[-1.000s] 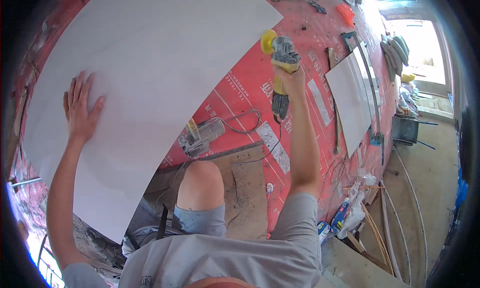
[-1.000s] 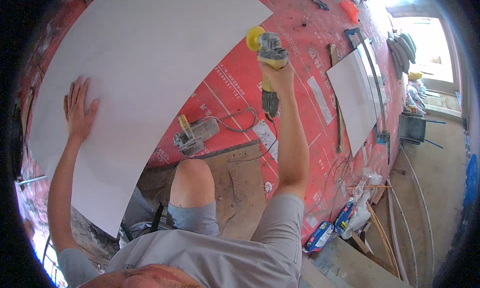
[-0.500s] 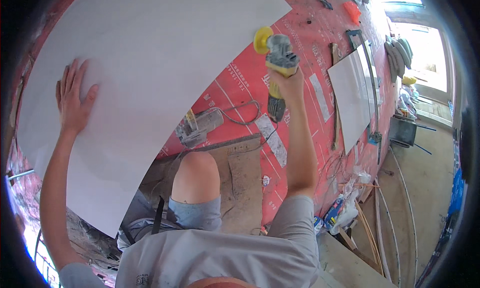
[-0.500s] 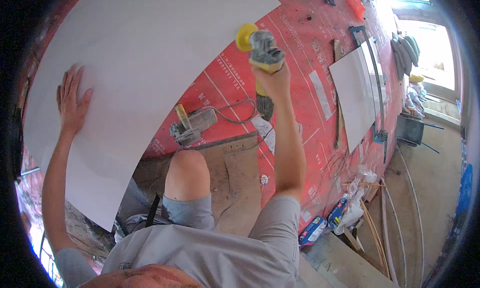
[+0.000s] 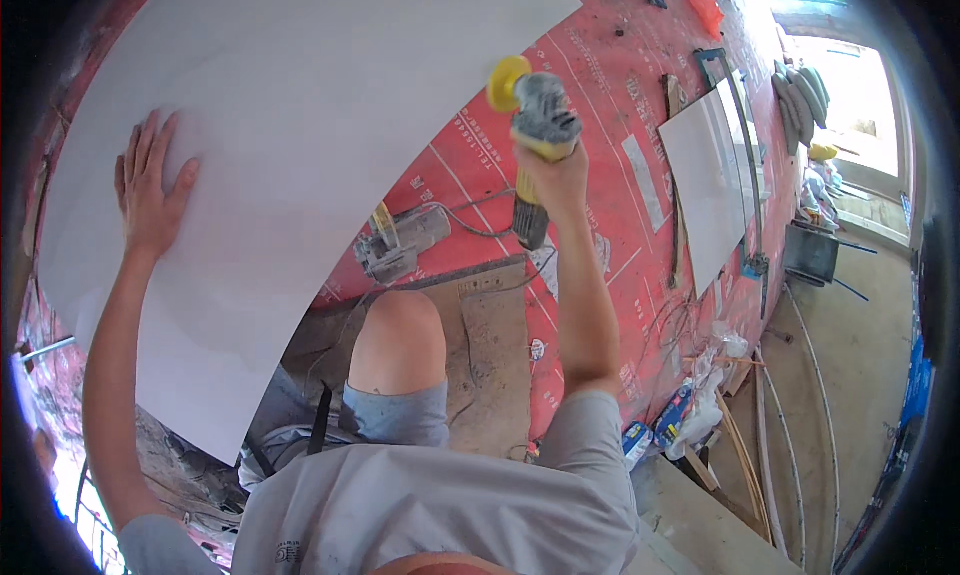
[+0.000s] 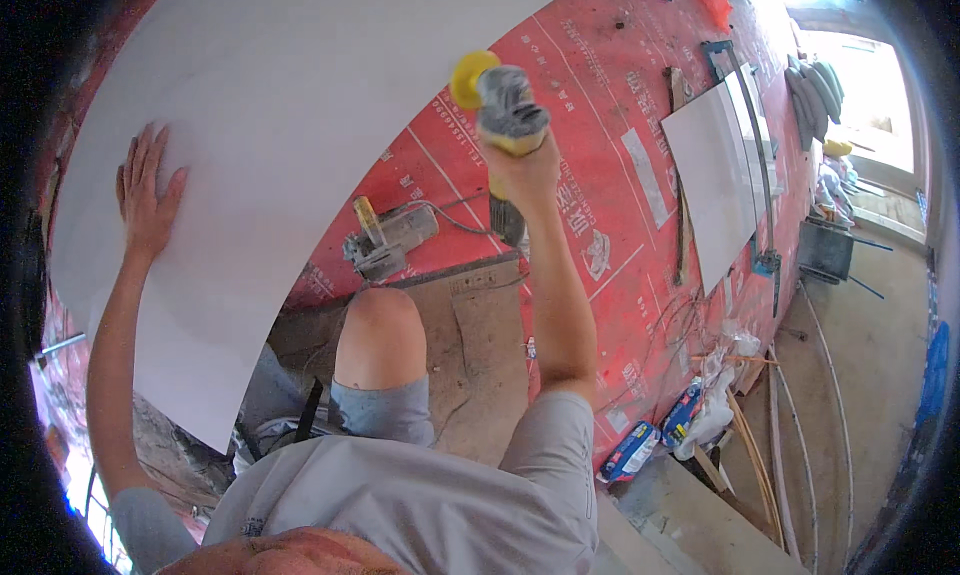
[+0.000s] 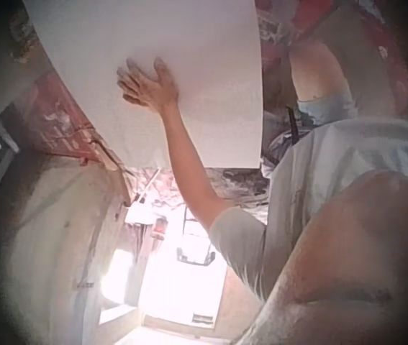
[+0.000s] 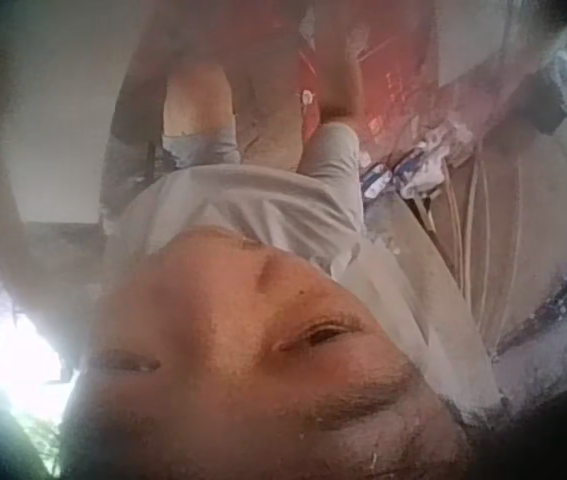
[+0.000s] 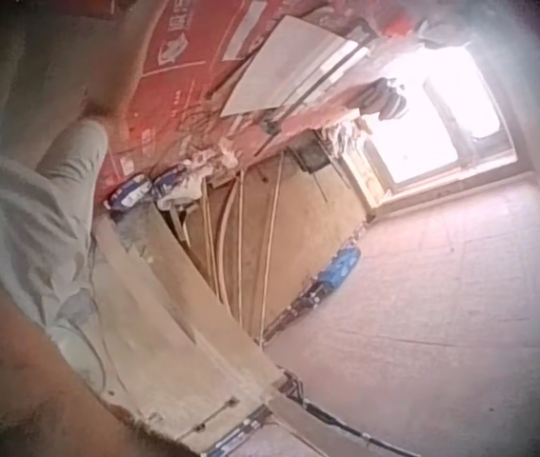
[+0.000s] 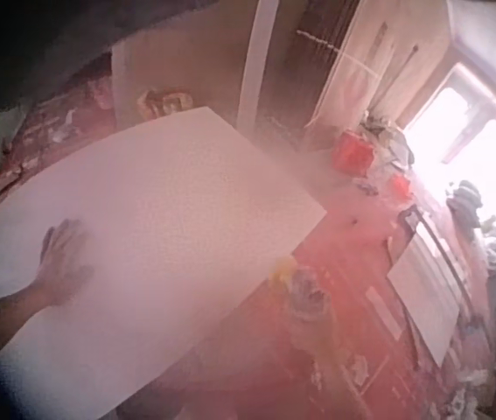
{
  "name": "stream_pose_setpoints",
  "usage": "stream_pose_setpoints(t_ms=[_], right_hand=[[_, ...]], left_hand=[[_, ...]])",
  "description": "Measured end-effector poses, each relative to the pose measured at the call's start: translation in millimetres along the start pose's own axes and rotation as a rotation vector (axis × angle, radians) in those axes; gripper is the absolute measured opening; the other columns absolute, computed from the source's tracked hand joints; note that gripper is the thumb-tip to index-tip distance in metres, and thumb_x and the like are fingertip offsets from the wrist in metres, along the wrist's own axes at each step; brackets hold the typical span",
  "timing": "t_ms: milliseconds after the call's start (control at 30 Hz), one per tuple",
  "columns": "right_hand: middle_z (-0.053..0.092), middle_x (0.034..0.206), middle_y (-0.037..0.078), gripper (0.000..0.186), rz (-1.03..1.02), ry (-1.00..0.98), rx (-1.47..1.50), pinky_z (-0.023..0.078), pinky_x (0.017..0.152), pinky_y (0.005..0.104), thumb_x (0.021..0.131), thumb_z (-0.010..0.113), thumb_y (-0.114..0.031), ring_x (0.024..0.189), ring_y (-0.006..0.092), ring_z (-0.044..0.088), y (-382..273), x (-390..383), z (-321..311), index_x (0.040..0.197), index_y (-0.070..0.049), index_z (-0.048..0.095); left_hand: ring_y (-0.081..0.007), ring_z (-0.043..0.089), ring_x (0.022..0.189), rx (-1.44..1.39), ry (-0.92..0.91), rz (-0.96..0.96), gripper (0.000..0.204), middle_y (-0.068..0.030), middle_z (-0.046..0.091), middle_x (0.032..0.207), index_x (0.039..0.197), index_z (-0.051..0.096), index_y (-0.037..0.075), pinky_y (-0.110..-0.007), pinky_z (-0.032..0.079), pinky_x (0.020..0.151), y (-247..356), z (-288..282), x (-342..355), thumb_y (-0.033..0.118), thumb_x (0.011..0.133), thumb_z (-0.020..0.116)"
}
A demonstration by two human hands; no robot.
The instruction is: Grinding the edge of a large white tile using a handheld angle grinder.
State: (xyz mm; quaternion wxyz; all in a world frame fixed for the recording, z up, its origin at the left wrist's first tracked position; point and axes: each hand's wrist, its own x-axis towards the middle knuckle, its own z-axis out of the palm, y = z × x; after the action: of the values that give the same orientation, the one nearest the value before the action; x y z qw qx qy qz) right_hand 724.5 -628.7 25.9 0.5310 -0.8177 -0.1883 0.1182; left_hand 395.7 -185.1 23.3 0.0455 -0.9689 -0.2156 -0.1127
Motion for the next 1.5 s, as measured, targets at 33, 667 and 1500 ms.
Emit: stream_pose_setpoints(t_ms=[33, 667, 1500], right_hand=[[0.073, 0.107, 0.004, 0.035, 0.036, 0.033, 0.126, 0.056, 0.08, 0.0301, 0.081, 0.08, -0.001, 0.093, 0.0119, 0.069, 2.0, -0.4, 0.7, 0.113, -0.004, 0.067], [0.073, 0.102, 0.005, 0.036, -0.039, -0.059, -0.031, 0.056, 0.079, 0.0306, 0.08, 0.082, -0.005, 0.089, 0.0128, 0.07, -14.5, 7.6, -0.3, 0.113, -0.002, 0.067], [0.065, 0.092, 0.013, 0.044, 0.456, 0.19, 0.943, 0.058, 0.073, 0.0453, 0.094, 0.064, -0.041, 0.08, 0.0301, 0.068, -45.4, -72.0, 58.0, 0.115, -0.003, 0.061]], left_hand=[[-0.0315, 0.026, 0.155, 0.007, 0.0, -0.002, 0.067, -0.0038, 0.031, 0.168, 0.159, 0.04, 0.023, -0.057, 0.017, 0.125, 0.2, 0.3, 0.3, 0.054, 0.101, 0.055], [-0.03, 0.025, 0.156, 0.059, 0.048, -0.022, 0.068, -0.0017, 0.03, 0.168, 0.159, 0.039, 0.025, -0.056, 0.016, 0.126, 1.5, 4.0, 0.8, 0.056, 0.1, 0.055], [-0.0271, 0.027, 0.155, 0.037, 0.07, -0.013, 0.067, 0.0002, 0.033, 0.167, 0.158, 0.042, 0.029, -0.053, 0.015, 0.126, -0.2, 9.4, 1.5, 0.059, 0.099, 0.054]])
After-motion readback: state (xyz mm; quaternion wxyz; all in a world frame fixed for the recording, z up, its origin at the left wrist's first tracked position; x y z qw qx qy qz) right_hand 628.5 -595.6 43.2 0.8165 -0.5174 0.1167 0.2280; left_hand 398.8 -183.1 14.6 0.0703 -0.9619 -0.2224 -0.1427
